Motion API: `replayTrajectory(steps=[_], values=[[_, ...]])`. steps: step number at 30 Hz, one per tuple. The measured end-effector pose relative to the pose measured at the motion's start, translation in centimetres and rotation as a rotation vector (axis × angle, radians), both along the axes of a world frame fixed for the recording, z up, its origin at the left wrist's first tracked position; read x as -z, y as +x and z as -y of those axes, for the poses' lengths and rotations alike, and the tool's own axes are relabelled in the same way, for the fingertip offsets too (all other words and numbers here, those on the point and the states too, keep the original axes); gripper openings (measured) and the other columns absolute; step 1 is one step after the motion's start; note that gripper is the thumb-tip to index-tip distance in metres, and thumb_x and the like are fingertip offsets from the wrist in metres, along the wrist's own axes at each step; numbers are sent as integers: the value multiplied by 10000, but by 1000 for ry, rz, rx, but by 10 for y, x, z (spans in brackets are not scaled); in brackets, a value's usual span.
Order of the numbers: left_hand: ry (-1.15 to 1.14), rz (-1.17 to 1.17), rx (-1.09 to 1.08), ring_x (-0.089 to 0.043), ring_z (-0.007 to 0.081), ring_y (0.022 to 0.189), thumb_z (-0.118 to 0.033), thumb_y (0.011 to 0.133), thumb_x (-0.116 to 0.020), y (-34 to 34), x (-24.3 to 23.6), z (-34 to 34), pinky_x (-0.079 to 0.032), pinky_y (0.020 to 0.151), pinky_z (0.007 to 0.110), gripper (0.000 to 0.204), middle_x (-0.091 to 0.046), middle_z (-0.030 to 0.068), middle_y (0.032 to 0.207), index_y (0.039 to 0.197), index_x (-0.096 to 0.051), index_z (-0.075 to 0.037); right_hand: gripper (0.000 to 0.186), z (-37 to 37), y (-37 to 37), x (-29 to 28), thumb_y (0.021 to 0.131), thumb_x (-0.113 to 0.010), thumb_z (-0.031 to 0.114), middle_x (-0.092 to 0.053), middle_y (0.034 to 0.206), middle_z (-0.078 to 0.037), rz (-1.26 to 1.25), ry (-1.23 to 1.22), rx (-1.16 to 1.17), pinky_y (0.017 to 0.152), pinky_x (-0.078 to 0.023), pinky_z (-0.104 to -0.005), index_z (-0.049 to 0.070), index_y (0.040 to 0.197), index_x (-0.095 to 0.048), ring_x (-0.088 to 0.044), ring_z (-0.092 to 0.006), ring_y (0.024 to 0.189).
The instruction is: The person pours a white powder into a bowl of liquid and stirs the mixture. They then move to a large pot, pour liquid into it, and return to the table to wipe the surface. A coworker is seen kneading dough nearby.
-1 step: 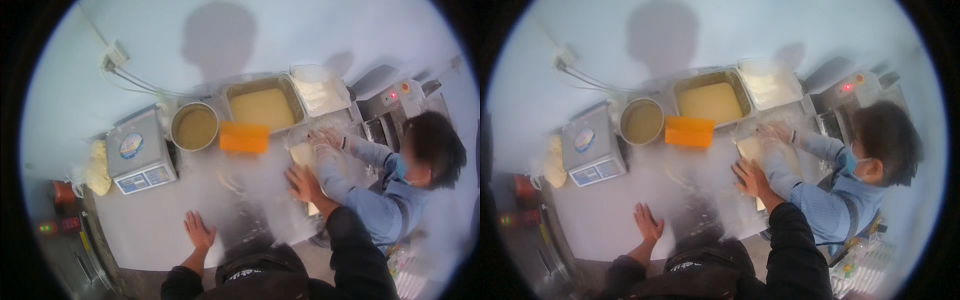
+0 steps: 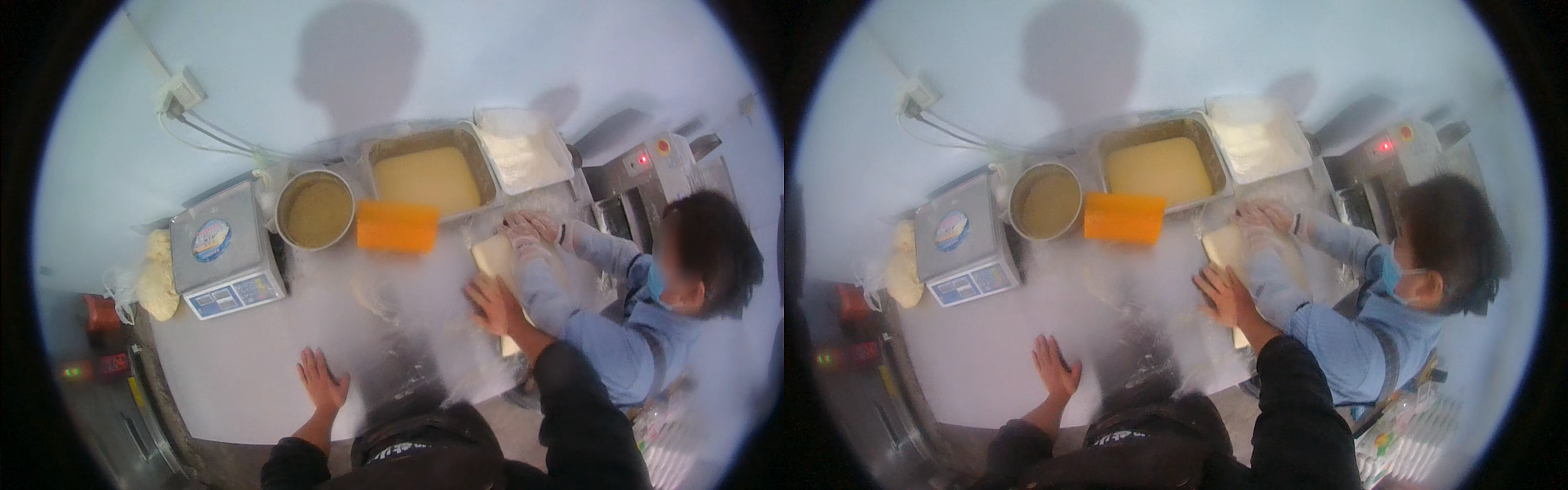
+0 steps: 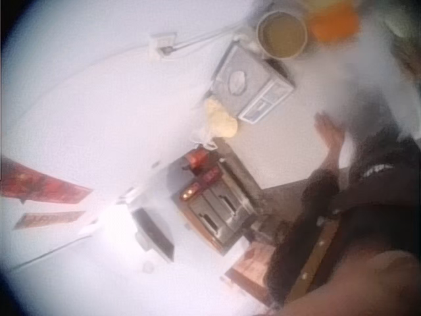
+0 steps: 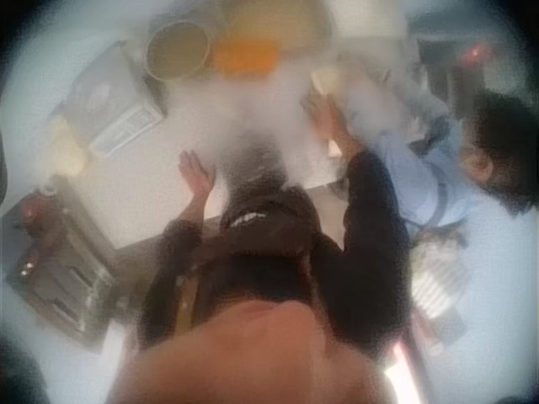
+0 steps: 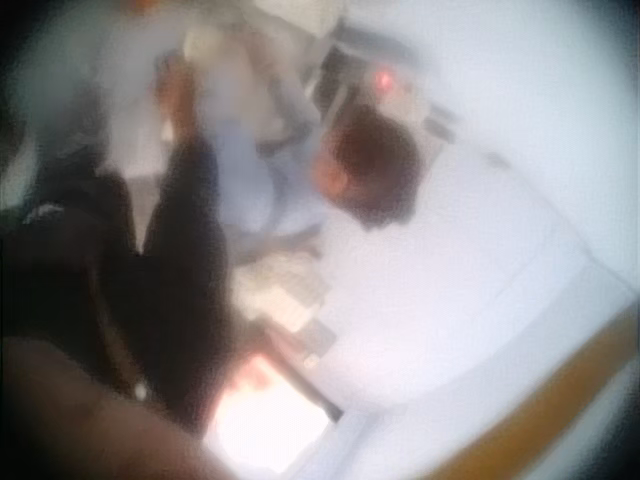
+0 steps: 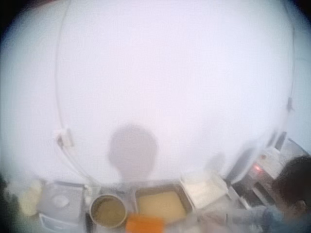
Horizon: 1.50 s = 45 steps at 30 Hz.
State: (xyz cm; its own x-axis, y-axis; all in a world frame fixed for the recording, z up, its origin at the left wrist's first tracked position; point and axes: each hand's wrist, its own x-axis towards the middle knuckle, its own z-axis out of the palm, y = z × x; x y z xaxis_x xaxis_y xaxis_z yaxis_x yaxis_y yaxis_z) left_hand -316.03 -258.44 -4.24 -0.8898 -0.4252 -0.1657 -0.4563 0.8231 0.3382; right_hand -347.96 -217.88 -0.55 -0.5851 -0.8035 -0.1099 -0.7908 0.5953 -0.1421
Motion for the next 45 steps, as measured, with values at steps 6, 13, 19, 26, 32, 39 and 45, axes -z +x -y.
replayTrajectory(steps=[6, 13, 19, 26, 32, 39, 45], values=[[-48, -29, 14, -146, 419, 1566, -440, 817, -658, 7, 11, 2, -48, 1258, 594, 957, -239, 268, 1656, 1585, -293, -2, 800, -8, -8, 4, 880, -664, 560, -365, 1629, -126, 90, 78, 28, 1256, -135, -579, 167, 1547, -461, -249, -322, 1552], [-62, -45, 8, -170, 414, 1562, -437, 840, -637, 8, 14, 1, -84, 1253, 597, 912, -250, 254, 1656, 1581, -312, -15, 863, -6, -7, 21, 835, -710, 553, -385, 1614, -129, 140, -34, 48, 1244, -132, -601, 130, 1543, -456, -238, -326, 1555], [-35, -102, -2, -207, 419, 1549, -407, 823, -660, 11, 10, 1, -109, 1250, 596, 905, -277, 257, 1643, 1577, -328, -33, 902, 8, -8, -7, 816, -761, 483, -378, 1611, -136, 159, 31, 61, 1245, -150, -599, 117, 1564, -414, -244, -354, 1544], [3, -135, -16, -226, 415, 1542, -351, 790, -703, 14, 2, 0, -133, 1251, 589, 909, -298, 250, 1635, 1564, -349, -31, 896, -12, 41, -14, 853, -753, 440, -347, 1601, -205, 144, -3, 142, 1249, -209, -553, 18, 1553, -384, -266, -403, 1518], [44, -96, -53, -242, 392, 1540, -340, 776, -745, 14, 3, 5, -149, 1245, 603, 887, -339, 242, 1616, 1538, -406, -39, 911, -2, 49, -14, 859, -763, 404, -397, 1566, -250, 135, 41, 210, 1198, -334, -514, -29, 1551, -357, -364, -440, 1462], [4, -201, -39, -277, 393, 1529, -320, 792, -746, 16, -1, 3, -221, 1218, 607, 850, -349, 226, 1617, 1532, -427, -49, 794, -5, 76, 6, 926, -676, 485, -555, 1391, -334, -41, 11, 814, 1047, -454, -515, -85, 1436, -463, -554, -493, 1255], [-15, -238, -37, -270, 380, 1536, -347, 809, -753, 20, -8, -1, -208, 1233, 582, 863, -342, 220, 1624, 1541, -412, -41, 793, -18, 79, 47, 918, -669, 568, -548, 1442, -291, 184, -56, 1156, 1102, -405, -485, -51, 1398, -546, -520, -468, 1311]])
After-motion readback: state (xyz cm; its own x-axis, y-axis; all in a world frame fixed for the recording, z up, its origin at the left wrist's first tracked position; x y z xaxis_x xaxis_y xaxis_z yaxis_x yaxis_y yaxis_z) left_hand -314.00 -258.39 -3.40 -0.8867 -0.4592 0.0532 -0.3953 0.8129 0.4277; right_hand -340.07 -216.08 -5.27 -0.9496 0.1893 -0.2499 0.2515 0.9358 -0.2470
